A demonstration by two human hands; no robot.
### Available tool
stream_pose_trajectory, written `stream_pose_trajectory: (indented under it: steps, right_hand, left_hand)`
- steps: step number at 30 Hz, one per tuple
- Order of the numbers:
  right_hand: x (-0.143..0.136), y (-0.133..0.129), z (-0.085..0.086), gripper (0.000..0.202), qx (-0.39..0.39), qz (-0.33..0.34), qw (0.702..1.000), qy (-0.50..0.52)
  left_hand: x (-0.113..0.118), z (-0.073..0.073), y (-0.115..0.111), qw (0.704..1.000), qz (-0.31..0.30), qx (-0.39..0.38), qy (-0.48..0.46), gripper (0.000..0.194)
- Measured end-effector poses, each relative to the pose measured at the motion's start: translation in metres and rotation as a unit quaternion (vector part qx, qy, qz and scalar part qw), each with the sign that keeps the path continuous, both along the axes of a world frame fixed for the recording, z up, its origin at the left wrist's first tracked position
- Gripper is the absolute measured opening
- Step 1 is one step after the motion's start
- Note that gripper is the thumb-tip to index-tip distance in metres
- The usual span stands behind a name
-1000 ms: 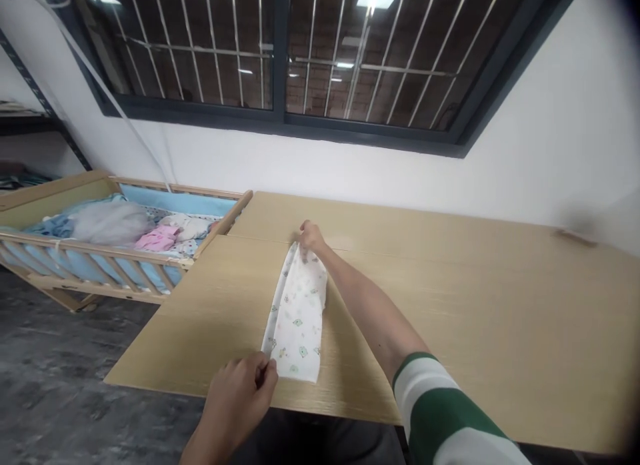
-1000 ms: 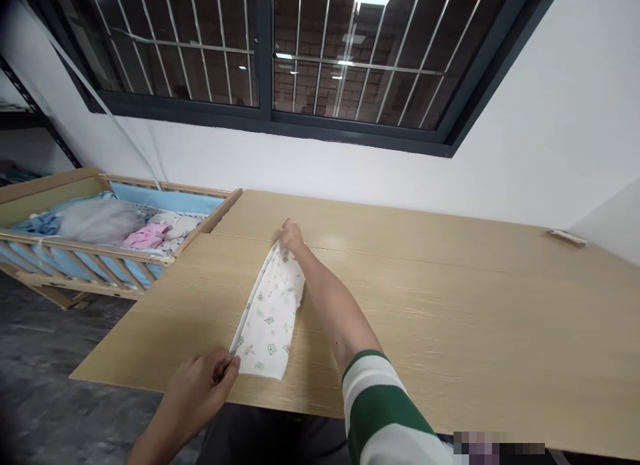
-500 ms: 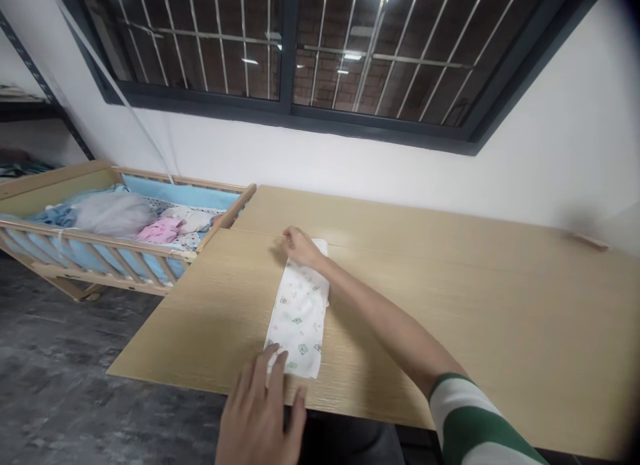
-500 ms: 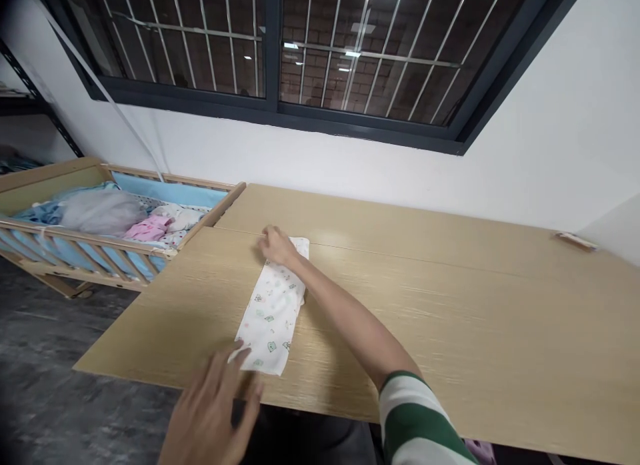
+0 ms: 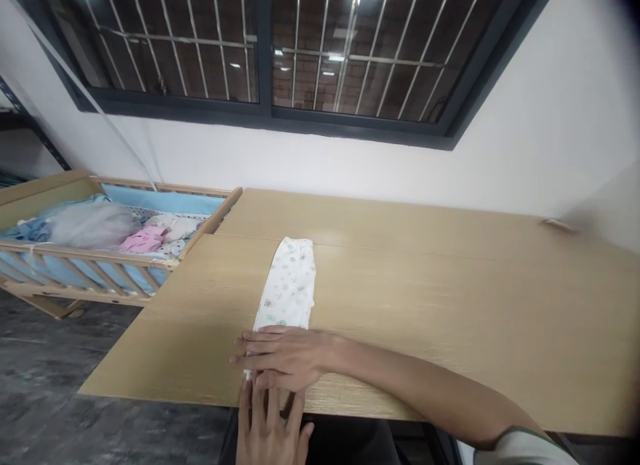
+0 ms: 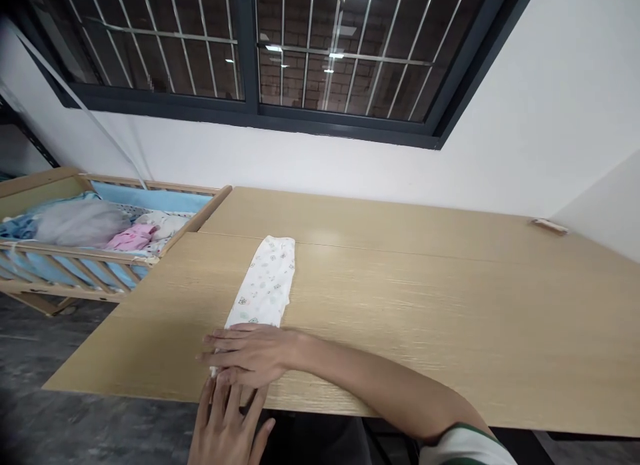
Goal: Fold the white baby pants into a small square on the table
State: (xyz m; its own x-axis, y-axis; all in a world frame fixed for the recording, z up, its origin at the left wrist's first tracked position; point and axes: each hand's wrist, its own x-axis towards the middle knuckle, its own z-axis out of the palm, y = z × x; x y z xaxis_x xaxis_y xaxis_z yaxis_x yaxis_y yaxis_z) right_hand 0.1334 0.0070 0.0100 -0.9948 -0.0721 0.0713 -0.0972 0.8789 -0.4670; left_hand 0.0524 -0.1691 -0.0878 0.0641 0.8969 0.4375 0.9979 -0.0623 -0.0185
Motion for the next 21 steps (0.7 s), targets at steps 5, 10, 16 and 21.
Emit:
stream_pose_trajectory:
  steps: [5,10,16,21]
  right_hand:
    - [-0.005,0.047,-0.009,0.056,0.014,-0.048,0.999,-0.021]
    - [-0.017,0.117,-0.02,0.06,0.036,-0.11,0.992,-0.051]
    - [-0.032,0.206,-0.034,0.063,0.078,-0.206,0.974,-0.051]
    - [-0.037,0.25,-0.038,0.069,0.108,-0.235,0.965,-0.054]
  left_hand:
    - [0.0,0.005,0.003,0.998,0.014,0.065,0.02,0.081]
    - [0.001,0.021,0.005,0.996,0.021,0.072,0.047,0.082]
    - [-0.007,0.026,0.004,0.994,0.002,0.079,0.078,0.069]
    - [-0.012,0.025,0.005,0.99,-0.008,0.088,0.106,0.064]
